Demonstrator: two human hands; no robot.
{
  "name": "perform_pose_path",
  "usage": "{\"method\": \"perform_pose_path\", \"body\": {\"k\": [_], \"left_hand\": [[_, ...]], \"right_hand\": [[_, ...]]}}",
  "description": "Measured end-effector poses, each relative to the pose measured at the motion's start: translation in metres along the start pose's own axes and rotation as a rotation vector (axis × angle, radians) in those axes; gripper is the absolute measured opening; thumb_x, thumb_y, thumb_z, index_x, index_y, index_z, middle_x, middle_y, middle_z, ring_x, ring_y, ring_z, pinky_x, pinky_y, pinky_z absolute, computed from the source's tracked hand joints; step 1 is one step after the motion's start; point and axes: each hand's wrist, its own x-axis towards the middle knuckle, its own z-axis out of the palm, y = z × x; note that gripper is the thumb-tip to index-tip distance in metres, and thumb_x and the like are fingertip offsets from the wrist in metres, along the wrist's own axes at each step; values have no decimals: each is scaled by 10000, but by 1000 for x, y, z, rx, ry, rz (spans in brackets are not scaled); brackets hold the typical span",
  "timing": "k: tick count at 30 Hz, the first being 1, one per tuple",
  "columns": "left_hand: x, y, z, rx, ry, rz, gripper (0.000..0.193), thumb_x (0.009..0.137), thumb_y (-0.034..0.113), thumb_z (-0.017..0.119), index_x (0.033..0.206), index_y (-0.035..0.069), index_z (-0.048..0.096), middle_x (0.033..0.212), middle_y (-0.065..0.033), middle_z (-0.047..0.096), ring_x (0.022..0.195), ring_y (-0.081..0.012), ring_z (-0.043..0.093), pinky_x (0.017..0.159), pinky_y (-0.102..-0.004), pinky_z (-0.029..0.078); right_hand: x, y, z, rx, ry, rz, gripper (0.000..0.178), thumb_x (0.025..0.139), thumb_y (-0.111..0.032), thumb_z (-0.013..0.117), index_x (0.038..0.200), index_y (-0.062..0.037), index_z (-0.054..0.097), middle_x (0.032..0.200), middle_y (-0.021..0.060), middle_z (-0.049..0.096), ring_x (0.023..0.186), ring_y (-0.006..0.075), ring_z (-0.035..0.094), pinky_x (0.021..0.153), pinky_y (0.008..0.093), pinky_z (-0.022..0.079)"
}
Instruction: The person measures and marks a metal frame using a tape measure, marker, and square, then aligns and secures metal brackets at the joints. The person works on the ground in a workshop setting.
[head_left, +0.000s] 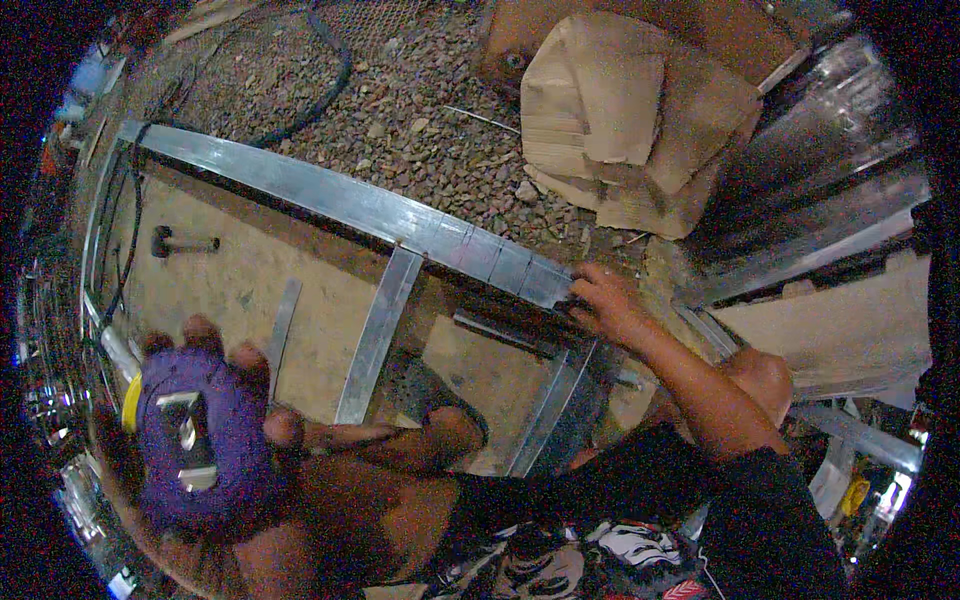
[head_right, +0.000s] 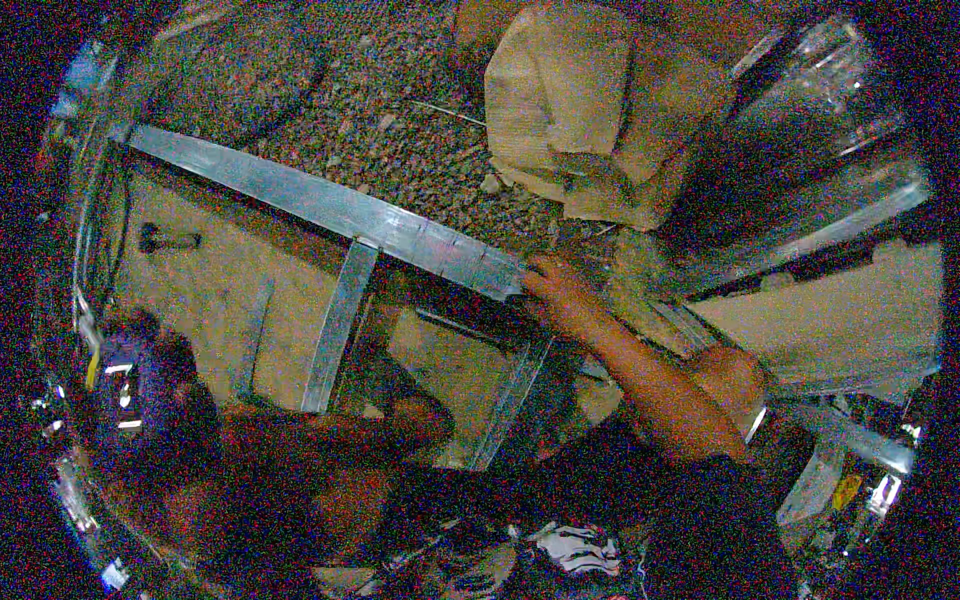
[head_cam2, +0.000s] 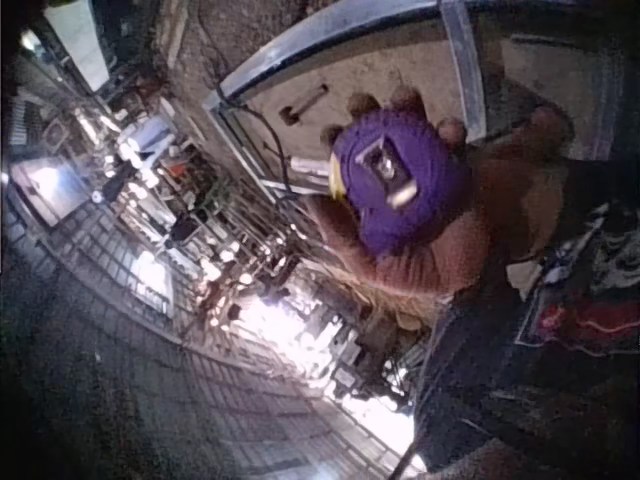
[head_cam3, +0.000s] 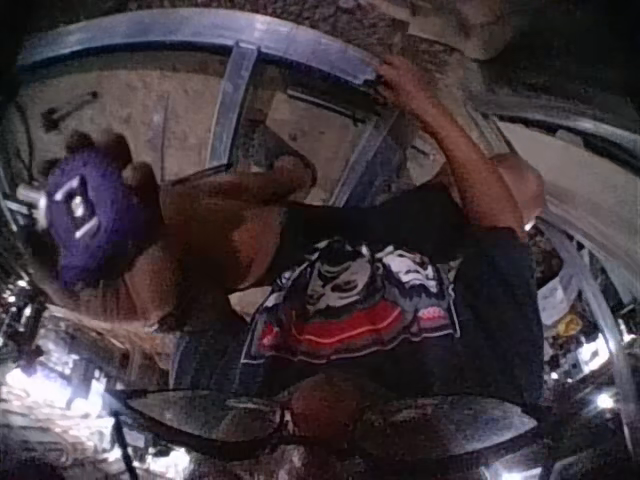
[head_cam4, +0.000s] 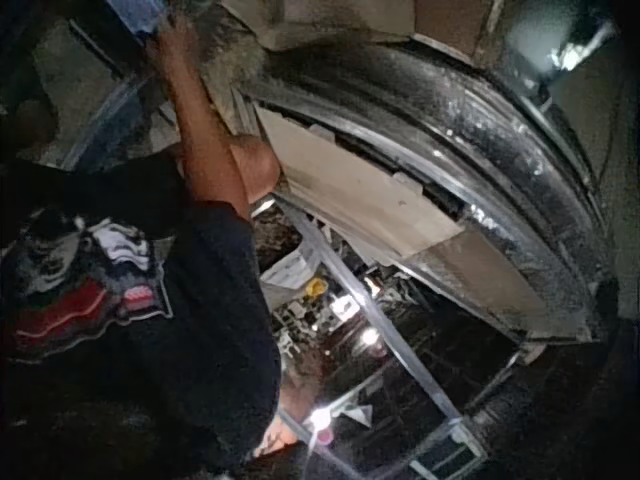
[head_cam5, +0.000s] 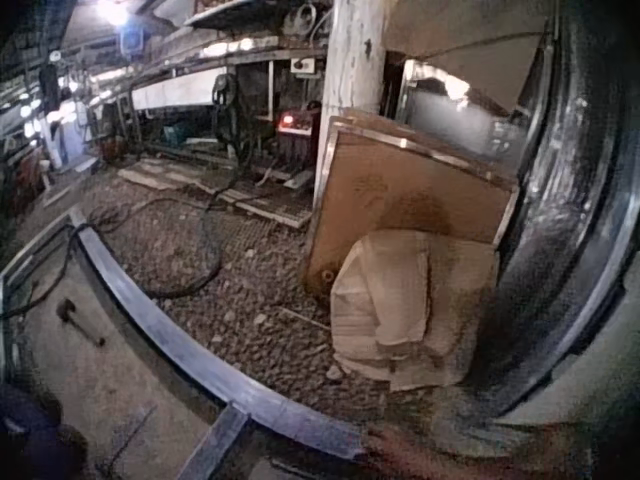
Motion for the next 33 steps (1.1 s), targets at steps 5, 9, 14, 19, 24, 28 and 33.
{"method": "perform_pose_path", "body": {"k": [5,9,14,19,24,28,33], "left_hand": [[17,9,-19,12,73,-98,647,921,492,591,1371,46,464,1369,-246,476,1259,-474,454,881,-584,476],[26,14,-27,27,101,-187,702,881,538,645,1375,73,463,1398,-226,446,1316,-489,394,900,-606,427],[40,3,-8,64,229,-142,600,917,462,629,1352,72,493,1374,-220,459,1301,-482,408,846,-583,474],[49,-2,-7,76,225,-173,585,919,449,628,1352,77,500,1376,-220,458,1298,-476,411,840,-585,487],[53,-8,-8,82,216,-187,584,917,446,631,1353,80,501,1378,-221,458,1297,-475,412,843,-587,490],[54,-7,-11,81,206,-193,584,915,444,633,1354,82,503,1379,-221,458,1297,-473,412,845,-588,492],[54,-8,-13,92,199,-191,583,913,442,636,1355,85,505,1381,-222,458,1297,-471,412,848,-590,495]], "right_hand": [[-2,5,2,30,-19,-11,332,765,-154,734,1063,-101,598,1258,223,536,1124,448,542,920,513,493],[2,3,-2,9,-5,-4,349,705,-74,771,1005,-87,593,1191,200,563,1095,409,558,900,483,487],[7,-6,-13,-5,-2,-3,321,709,-74,764,995,-92,619,1205,197,548,1094,408,554,910,478,485],[11,-9,-15,5,-23,2,313,710,-64,755,997,-91,631,1205,194,547,1087,400,552,922,469,477],[10,-9,-13,0,-34,24,314,709,-54,749,999,-90,632,1212,189,544,1083,397,543,917,474,471],[9,-7,-12,8,-35,18,307,738,-98,732,1029,-100,632,1241,204,531,1106,417,529,923,501,474],[7,-6,-10,3,-31,15,330,725,-92,739,1038,-99,636,1246,207,530,1116,419,528,927,499,474]]}}
